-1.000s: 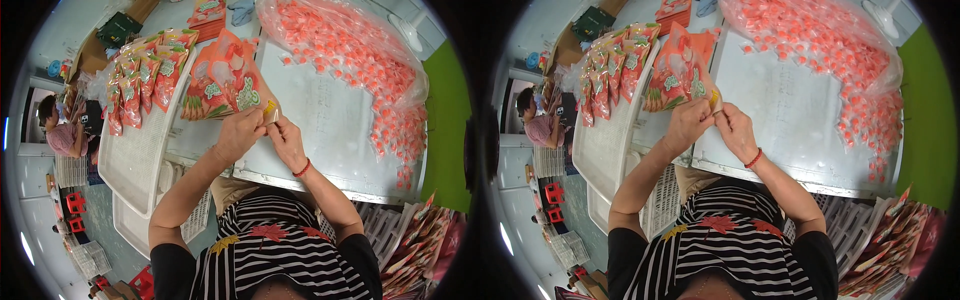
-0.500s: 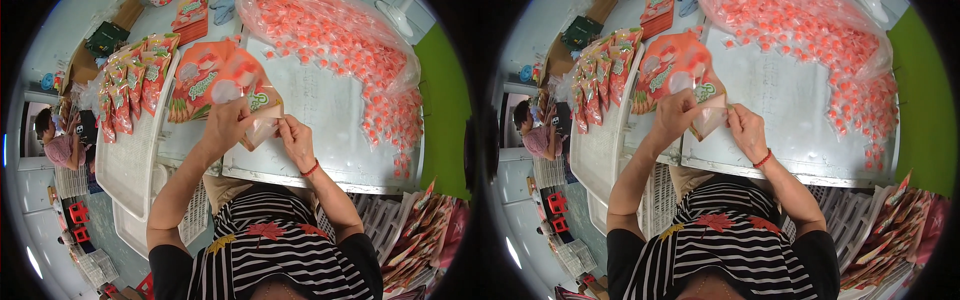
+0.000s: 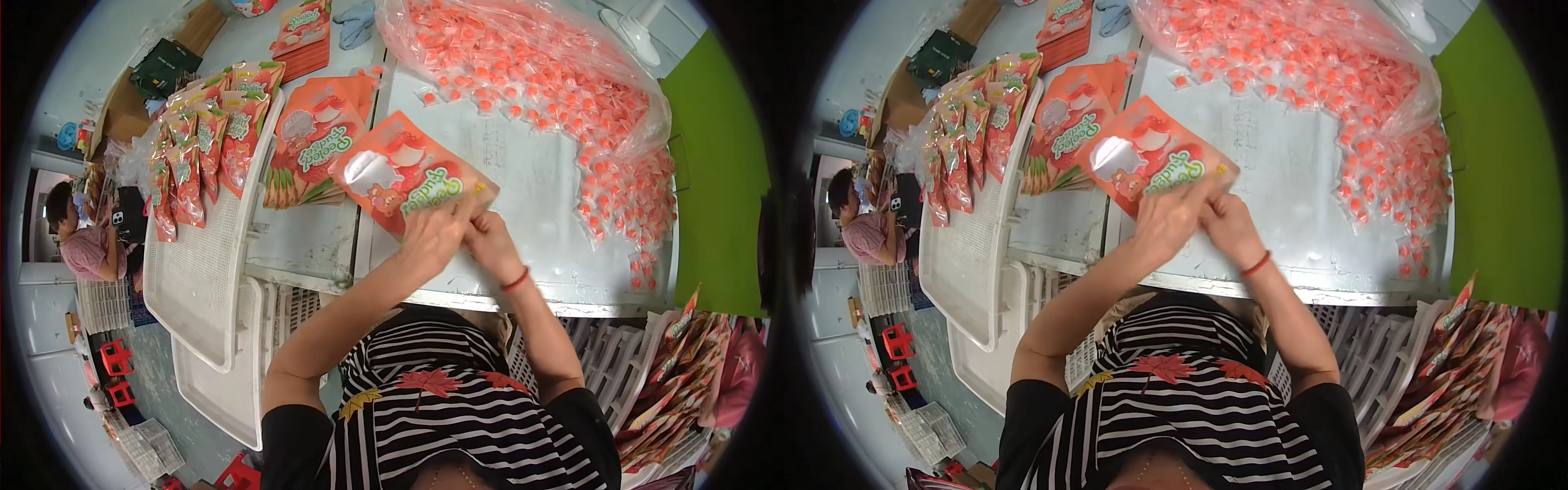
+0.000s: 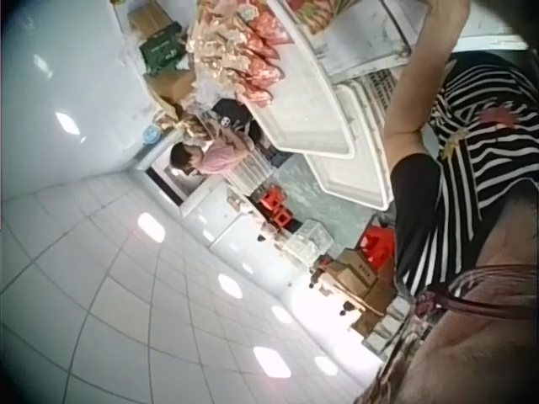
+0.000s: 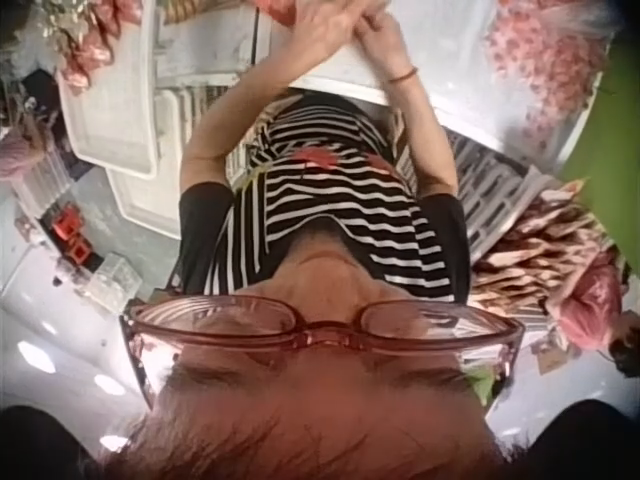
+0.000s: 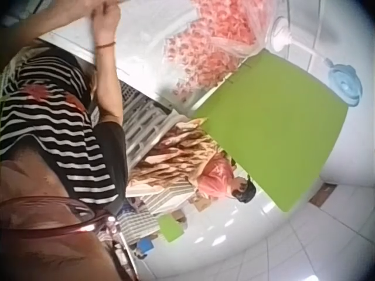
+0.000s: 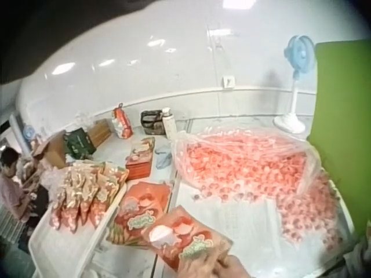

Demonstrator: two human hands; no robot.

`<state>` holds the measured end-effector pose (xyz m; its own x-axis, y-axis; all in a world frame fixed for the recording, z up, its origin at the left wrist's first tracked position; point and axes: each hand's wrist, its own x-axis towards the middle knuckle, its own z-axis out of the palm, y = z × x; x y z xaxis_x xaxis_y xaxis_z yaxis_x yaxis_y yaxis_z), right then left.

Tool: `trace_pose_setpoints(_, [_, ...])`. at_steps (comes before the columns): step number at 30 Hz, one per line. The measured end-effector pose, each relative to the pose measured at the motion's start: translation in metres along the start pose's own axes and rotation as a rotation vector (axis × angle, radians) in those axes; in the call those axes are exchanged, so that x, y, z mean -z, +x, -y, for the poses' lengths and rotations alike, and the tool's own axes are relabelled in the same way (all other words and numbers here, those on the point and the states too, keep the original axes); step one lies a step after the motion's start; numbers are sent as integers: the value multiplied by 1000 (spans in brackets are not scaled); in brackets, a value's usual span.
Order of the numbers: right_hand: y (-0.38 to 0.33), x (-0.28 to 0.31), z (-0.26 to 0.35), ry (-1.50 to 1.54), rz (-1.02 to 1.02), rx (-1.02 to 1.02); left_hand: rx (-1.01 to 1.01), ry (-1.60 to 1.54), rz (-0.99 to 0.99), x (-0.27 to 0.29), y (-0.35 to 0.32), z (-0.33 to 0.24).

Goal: Pack individual pieces of candy from a bulk supply into resealable branded pouches.

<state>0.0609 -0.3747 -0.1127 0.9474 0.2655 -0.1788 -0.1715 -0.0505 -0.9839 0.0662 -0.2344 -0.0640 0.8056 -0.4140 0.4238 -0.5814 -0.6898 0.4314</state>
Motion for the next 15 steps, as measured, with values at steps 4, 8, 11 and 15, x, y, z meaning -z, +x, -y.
trace_pose_setpoints(4, [-9,44,12,794,245,-492,-7,30,24,-9,-12,-6])
trace_pose_setpoints(8, [-27,13,40,806,-63,-408,-52,1,6,-14,-17,-6])
trace_pose_setpoints(11, [-27,19,18,991,81,-366,-83,28,-21,-19,-15,-12])
trace_pose_setpoints(15, [-30,24,19,1197,119,-386,-128,16,-83,-21,-15,-25])
